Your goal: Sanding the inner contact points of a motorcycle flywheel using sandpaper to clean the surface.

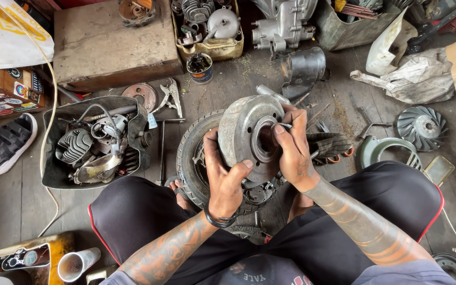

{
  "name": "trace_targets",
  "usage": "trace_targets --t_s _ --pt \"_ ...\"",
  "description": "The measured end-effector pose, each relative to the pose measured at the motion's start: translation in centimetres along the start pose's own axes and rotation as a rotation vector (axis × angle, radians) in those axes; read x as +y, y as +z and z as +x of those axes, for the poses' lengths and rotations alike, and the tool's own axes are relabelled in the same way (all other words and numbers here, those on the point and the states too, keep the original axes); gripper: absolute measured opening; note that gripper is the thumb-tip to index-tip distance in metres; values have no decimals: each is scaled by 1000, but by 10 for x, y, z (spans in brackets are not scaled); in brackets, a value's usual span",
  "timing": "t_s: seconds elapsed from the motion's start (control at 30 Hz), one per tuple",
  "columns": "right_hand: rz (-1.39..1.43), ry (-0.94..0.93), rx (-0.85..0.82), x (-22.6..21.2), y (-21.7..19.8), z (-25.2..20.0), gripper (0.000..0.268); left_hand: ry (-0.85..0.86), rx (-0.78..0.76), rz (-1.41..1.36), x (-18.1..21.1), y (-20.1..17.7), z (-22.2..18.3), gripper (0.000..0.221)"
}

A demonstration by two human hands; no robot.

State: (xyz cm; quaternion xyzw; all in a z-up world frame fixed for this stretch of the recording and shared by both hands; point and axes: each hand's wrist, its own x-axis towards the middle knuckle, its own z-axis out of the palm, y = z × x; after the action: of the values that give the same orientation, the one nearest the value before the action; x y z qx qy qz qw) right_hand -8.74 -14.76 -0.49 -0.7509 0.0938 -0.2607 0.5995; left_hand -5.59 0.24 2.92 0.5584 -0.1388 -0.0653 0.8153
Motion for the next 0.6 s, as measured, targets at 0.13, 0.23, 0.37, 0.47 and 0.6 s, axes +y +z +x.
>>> trace_targets --t_s 0.13,0.23,0.37,0.47,0.6 --pt "90 27 -56 1 -2 1 13 3 4 21 0 -3 1 67" --pt "232 61 -121 13 -7 -3 15 -3 2 -5 3 -5 2 67" --pt "394 69 -99 12 -5 -4 30 -2 6 -37 11 -6 4 69" --pt "457 108 -106 -10 -3 0 50 -6 9 -62 11 -6 7 71" --pt "342 142 -161 -10 -4 2 61 1 -18 -51 9 -5 6 68"
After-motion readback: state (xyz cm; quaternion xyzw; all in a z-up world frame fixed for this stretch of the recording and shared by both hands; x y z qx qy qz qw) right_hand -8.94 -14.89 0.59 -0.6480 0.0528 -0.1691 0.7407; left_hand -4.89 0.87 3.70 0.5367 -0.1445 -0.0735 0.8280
